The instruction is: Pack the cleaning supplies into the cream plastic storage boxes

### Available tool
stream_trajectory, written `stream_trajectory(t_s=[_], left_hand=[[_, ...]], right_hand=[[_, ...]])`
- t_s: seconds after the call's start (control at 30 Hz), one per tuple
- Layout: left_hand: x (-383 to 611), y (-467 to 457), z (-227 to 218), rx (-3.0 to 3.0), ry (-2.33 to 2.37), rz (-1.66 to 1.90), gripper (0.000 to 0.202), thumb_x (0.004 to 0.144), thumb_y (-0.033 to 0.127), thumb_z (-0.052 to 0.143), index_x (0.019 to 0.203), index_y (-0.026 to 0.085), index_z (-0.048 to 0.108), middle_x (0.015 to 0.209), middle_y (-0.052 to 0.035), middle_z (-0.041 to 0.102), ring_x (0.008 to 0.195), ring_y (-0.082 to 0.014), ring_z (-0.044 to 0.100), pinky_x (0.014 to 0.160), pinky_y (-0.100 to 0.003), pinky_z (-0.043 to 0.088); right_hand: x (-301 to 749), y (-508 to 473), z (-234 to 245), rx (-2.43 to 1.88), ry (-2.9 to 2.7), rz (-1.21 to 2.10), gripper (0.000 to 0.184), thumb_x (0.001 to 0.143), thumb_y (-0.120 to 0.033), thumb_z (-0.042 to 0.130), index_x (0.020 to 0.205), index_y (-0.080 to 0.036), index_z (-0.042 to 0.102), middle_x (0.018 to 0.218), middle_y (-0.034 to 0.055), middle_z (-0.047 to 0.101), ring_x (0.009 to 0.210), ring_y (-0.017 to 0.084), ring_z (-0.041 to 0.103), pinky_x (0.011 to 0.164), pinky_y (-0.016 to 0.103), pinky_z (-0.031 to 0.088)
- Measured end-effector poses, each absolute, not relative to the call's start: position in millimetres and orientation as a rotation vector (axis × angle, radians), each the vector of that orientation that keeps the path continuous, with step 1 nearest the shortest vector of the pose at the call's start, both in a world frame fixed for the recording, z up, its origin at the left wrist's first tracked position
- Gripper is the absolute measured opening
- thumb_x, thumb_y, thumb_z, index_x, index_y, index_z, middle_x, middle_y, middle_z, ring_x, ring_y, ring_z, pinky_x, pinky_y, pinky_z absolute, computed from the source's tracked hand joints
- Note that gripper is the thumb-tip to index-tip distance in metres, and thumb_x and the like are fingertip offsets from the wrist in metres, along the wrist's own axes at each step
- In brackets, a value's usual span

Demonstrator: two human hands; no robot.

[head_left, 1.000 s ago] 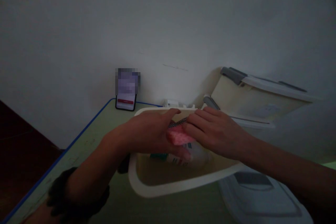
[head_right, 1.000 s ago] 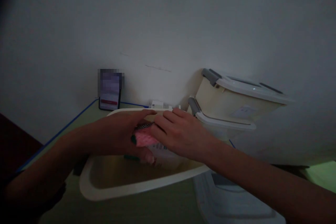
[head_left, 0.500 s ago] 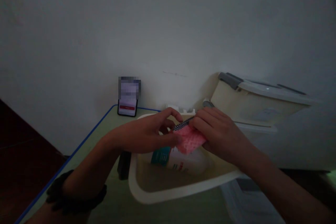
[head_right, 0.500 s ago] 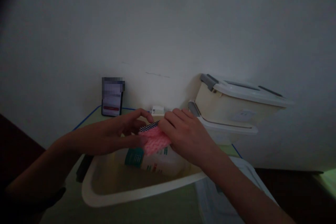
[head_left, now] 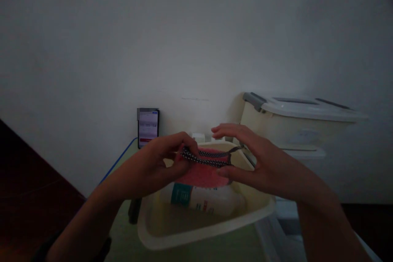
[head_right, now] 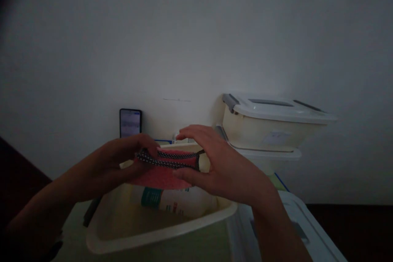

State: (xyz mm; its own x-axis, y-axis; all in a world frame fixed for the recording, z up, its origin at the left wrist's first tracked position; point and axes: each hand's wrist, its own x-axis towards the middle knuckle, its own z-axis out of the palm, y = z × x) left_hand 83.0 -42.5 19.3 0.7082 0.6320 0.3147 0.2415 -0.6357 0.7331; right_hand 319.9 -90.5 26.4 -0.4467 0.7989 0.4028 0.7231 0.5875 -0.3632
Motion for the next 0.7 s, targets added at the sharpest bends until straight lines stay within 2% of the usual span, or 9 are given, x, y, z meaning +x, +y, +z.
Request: stream_trajectory(t_s=[0.17, 0.27, 0.4, 0.53, 0.6, 0.7], left_hand=[[79, -45, 21, 2.243, 0.662, 0.81, 0.011, 0.085, 0.013, 0.052, 0.092, 0.02, 0.057, 0.091, 0.0001, 0.064, 0.083, -0.0095, 0.06, 0.073, -0.018, 0.049], [76, -47, 25, 2.252, 0.659, 0.847, 0.013, 0.083, 0.01, 0.054, 0.091, 0.02, 0.057, 0.093, -0.0002, 0.064, 0.087, -0.0099, 0.061, 0.078, -0.019, 0.05], [73, -49, 30, 2.251, 0.669, 0.885, 0.011, 0.081, 0.01, 0.057, 0.086, 0.02, 0.058, 0.095, -0.0013, 0.065, 0.091, -0.0114, 0.062, 0.081, -0.021, 0.051], [69, -48, 30, 2.243, 0.665, 0.895, 0.01, 0.079, 0.01, 0.062, 0.082, 0.019, 0.059, 0.095, -0.002, 0.067, 0.092, -0.0132, 0.063, 0.082, -0.024, 0.051], [67, -46, 28, 2.251, 0.622, 0.928, 0.012, 0.076, 0.011, 0.066, 0.082, 0.019, 0.06, 0.095, -0.0011, 0.067, 0.092, -0.0129, 0.063, 0.082, -0.023, 0.051], [65, -44, 24, 2.292, 0.562, 1.001, 0.017, 0.072, 0.013, 0.072, 0.082, 0.02, 0.061, 0.096, 0.0011, 0.067, 0.09, -0.011, 0.063, 0.08, -0.019, 0.051]], right_hand=[[319, -96, 35, -1.188, -2.241, 0.392, 0.042, 0.076, -0.04, 0.07, 0.109, -0.023, 0.05, 0.105, 0.0025, 0.064, 0.098, 0.017, 0.061, 0.084, 0.03, 0.05], [318, -99, 39, -1.169, -2.273, 0.426, 0.032, 0.077, -0.039, 0.069, 0.102, -0.024, 0.054, 0.107, 0.0016, 0.065, 0.096, 0.016, 0.061, 0.083, 0.029, 0.049], [318, -102, 41, -1.165, -2.289, 0.38, 0.029, 0.077, -0.036, 0.069, 0.1, -0.023, 0.056, 0.111, 0.0017, 0.063, 0.098, 0.016, 0.059, 0.085, 0.028, 0.046], [316, -102, 41, -1.115, -2.325, 0.268, 0.014, 0.079, -0.024, 0.066, 0.08, -0.021, 0.053, 0.091, -0.0005, 0.063, 0.083, 0.013, 0.058, 0.074, 0.025, 0.045], [315, -103, 42, -1.096, -2.315, 0.211, 0.014, 0.078, -0.018, 0.064, 0.077, -0.02, 0.051, 0.082, -0.0017, 0.06, 0.075, 0.012, 0.055, 0.068, 0.024, 0.043], [315, -102, 41, -1.093, -2.303, 0.169, 0.014, 0.077, -0.013, 0.063, 0.078, -0.02, 0.051, 0.084, -0.0007, 0.058, 0.075, 0.012, 0.053, 0.067, 0.024, 0.042]])
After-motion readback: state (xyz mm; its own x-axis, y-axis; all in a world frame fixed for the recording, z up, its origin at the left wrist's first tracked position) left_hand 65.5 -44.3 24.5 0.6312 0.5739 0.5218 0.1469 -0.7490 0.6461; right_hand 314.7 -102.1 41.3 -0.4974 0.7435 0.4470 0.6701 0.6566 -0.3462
